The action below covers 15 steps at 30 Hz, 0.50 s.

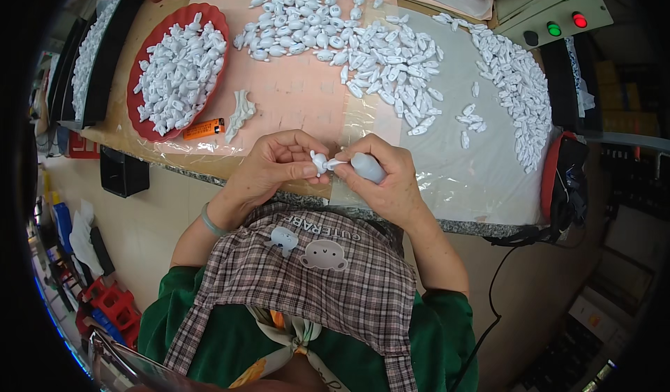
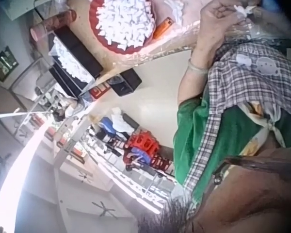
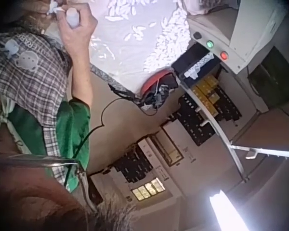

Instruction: Assembling small white plastic components using a glue bottle at a factory workstation.

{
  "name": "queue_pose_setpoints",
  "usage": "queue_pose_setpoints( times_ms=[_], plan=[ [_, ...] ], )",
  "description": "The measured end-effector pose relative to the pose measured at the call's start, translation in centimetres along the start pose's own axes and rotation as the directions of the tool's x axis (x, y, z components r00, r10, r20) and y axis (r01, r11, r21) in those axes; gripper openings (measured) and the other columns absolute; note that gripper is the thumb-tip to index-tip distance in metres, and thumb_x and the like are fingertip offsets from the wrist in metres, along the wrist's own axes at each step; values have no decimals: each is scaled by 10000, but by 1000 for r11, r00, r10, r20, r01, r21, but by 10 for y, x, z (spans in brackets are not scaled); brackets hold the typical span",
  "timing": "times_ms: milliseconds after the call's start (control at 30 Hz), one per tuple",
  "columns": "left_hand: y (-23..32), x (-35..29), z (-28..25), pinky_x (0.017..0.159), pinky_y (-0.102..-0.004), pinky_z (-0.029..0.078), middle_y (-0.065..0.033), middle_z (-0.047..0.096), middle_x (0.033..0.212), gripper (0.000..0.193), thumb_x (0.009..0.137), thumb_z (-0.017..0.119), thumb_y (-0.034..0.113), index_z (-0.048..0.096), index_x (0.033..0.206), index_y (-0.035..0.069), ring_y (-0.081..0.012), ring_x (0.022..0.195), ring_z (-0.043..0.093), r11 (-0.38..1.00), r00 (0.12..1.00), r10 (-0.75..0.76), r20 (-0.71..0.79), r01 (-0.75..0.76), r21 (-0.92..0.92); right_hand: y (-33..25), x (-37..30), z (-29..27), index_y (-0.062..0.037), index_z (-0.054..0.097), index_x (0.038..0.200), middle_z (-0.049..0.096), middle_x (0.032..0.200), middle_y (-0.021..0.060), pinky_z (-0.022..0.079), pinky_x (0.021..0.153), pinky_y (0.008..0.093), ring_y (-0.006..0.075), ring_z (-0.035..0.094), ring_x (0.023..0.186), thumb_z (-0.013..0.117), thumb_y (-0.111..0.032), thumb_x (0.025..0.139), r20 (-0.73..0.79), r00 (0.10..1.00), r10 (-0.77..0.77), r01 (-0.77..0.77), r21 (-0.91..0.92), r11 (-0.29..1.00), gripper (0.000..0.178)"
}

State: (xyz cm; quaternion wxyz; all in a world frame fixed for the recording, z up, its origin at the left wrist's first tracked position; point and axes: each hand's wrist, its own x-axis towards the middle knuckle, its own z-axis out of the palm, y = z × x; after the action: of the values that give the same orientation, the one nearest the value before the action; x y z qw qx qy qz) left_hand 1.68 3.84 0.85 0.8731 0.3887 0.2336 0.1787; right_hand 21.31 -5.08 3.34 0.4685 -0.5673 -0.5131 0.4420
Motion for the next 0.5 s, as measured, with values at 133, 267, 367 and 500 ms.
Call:
queue_pose_setpoints(
  times_ms=[133,267,367,500],
  plan=[
    [0,-1,2,797,-282,554,-121,666,949,252,836,659,13,592,1071,-46,-186,864,673,999,1000,3,-2,-3,50,1,-1,2,-23,610,860,679,811,81,495,640,260,154,656,705,704,-28,786,35,995,-92,95,-100,990,120],
    [8,-7,6,772,-285,566,-144,666,952,234,813,663,-28,604,1037,-62,-209,848,680,996,998,-57,8,56,70,3,-7,7,14,591,869,636,785,90,437,507,208,85,566,567,674,25,803,66,984,-165,167,-28,986,107],
    [5,-9,6,753,-286,573,-154,662,942,214,803,661,-53,612,1010,-78,-226,838,684,993,999,22,43,-27,117,4,-10,8,23,586,870,639,793,115,443,487,214,97,574,553,668,31,807,92,977,-193,190,34,981,103],
    [6,-12,9,760,-295,576,-156,657,933,208,792,667,-62,616,992,-90,-238,843,685,990,1000,13,23,-16,143,6,-12,9,30,582,866,641,801,142,453,481,222,102,578,552,666,43,804,107,970,-217,211,62,975,105]
  ],
)
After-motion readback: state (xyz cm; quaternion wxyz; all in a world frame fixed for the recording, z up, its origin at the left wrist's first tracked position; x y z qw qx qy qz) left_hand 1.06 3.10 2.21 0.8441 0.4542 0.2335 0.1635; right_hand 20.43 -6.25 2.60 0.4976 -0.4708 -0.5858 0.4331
